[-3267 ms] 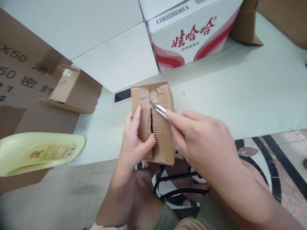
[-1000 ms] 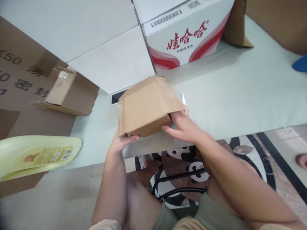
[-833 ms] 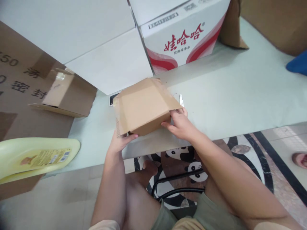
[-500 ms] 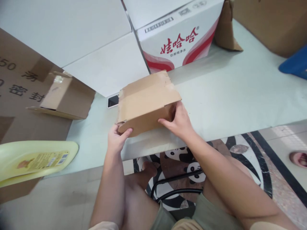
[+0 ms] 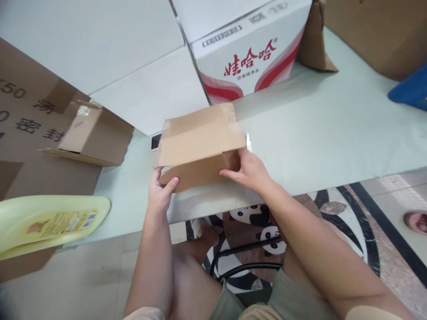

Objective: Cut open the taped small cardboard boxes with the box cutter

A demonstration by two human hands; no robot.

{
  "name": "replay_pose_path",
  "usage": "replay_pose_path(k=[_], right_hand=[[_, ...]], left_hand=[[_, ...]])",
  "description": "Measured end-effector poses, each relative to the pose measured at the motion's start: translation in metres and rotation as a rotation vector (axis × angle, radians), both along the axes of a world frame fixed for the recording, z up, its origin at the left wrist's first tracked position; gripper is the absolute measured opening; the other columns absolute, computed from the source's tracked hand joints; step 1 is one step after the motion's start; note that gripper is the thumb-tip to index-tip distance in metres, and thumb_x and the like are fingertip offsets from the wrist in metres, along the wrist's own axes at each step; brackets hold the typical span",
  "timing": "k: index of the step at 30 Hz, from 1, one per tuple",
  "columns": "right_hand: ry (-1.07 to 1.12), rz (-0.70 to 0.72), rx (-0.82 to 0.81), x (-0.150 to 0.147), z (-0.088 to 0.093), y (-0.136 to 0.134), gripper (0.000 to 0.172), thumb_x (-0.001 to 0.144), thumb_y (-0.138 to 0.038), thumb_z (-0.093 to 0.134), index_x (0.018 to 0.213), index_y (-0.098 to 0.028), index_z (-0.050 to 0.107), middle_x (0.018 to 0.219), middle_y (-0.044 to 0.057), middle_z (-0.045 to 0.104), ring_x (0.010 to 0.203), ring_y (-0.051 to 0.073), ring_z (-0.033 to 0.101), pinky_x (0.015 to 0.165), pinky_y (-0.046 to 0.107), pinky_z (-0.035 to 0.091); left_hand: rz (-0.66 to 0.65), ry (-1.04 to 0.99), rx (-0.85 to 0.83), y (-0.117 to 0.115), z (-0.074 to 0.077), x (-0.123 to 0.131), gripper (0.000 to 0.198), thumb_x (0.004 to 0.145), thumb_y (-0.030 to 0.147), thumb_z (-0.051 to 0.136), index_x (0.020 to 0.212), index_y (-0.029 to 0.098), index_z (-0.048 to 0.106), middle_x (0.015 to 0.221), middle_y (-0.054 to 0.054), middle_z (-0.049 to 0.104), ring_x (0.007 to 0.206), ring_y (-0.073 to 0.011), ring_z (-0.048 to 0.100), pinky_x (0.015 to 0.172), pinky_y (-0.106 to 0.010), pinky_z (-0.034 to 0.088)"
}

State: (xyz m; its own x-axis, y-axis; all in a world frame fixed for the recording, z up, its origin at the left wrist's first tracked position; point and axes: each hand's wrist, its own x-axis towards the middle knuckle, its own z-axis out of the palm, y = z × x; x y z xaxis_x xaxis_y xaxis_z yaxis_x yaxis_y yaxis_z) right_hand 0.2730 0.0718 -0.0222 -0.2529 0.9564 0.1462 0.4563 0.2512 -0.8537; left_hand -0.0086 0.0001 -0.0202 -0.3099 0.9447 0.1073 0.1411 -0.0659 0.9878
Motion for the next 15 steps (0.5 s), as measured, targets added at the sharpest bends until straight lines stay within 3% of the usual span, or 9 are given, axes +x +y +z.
replay_pose_path(k=[3, 6, 8, 10, 12, 15], right_hand=[[0.029, -0.241, 0.009, 0.001, 0.009, 0.000, 0.041, 0.081, -0.058, 0.063, 0.106, -0.026, 0.056, 0.074, 0.001, 0.063, 0.064, 0.022, 0.056, 0.060, 0.033, 0.042], [0.176, -0.281, 0.021, 0.005, 0.016, 0.000, 0.039, 0.090, -0.062, 0.049, 0.082, -0.024, 0.055, 0.066, 0.000, 0.055, 0.062, 0.018, 0.051, 0.058, 0.030, 0.039], [0.272, -0.258, -0.005, 0.006, 0.017, 0.002, 0.045, 0.092, -0.063, 0.044, 0.071, -0.024, 0.052, 0.065, 0.000, 0.053, 0.064, 0.017, 0.051, 0.058, 0.030, 0.040], [0.329, -0.228, -0.051, 0.005, 0.017, 0.003, 0.042, 0.091, -0.059, 0.047, 0.070, -0.023, 0.055, 0.065, 0.000, 0.054, 0.064, 0.017, 0.052, 0.059, 0.030, 0.042], [0.365, -0.222, -0.080, 0.004, 0.016, 0.003, 0.034, 0.088, -0.053, 0.053, 0.075, -0.023, 0.061, 0.068, 0.000, 0.059, 0.066, 0.018, 0.055, 0.062, 0.031, 0.045], [0.472, -0.228, -0.104, 0.003, 0.014, 0.004, 0.027, 0.087, -0.046, 0.055, 0.084, -0.022, 0.069, 0.074, 0.001, 0.066, 0.070, 0.019, 0.060, 0.068, 0.033, 0.050]], left_hand=[[-0.073, -0.080, -0.012, -0.004, 0.004, -0.002, 0.061, 0.066, 0.045, 0.085, 0.118, 0.023, 0.065, 0.099, -0.007, 0.075, 0.081, -0.0227, 0.072, 0.073, -0.033, 0.057], [-0.207, -0.213, -0.048, -0.008, 0.007, -0.004, 0.044, 0.067, 0.061, 0.073, 0.086, 0.022, 0.072, 0.069, -0.004, 0.071, 0.053, -0.0206, 0.063, 0.054, -0.035, 0.053], [-0.266, -0.238, -0.101, -0.008, 0.008, -0.004, 0.039, 0.069, 0.058, 0.071, 0.065, 0.019, 0.069, 0.053, -0.005, 0.063, 0.043, -0.0197, 0.057, 0.046, -0.035, 0.048], [-0.246, -0.187, -0.141, -0.005, 0.006, -0.001, 0.027, 0.066, 0.043, 0.079, 0.062, 0.017, 0.070, 0.059, -0.007, 0.068, 0.052, -0.0221, 0.063, 0.054, -0.036, 0.053], [-0.139, -0.111, -0.157, 0.000, 0.001, 0.002, 0.024, 0.061, 0.034, 0.085, 0.075, 0.017, 0.075, 0.079, -0.009, 0.075, 0.073, -0.0250, 0.071, 0.071, -0.037, 0.057], [0.050, -0.086, -0.144, 0.006, -0.010, 0.000, 0.038, 0.066, 0.045, 0.084, 0.093, 0.020, 0.075, 0.093, -0.008, 0.075, 0.089, -0.0254, 0.071, 0.081, -0.036, 0.057]])
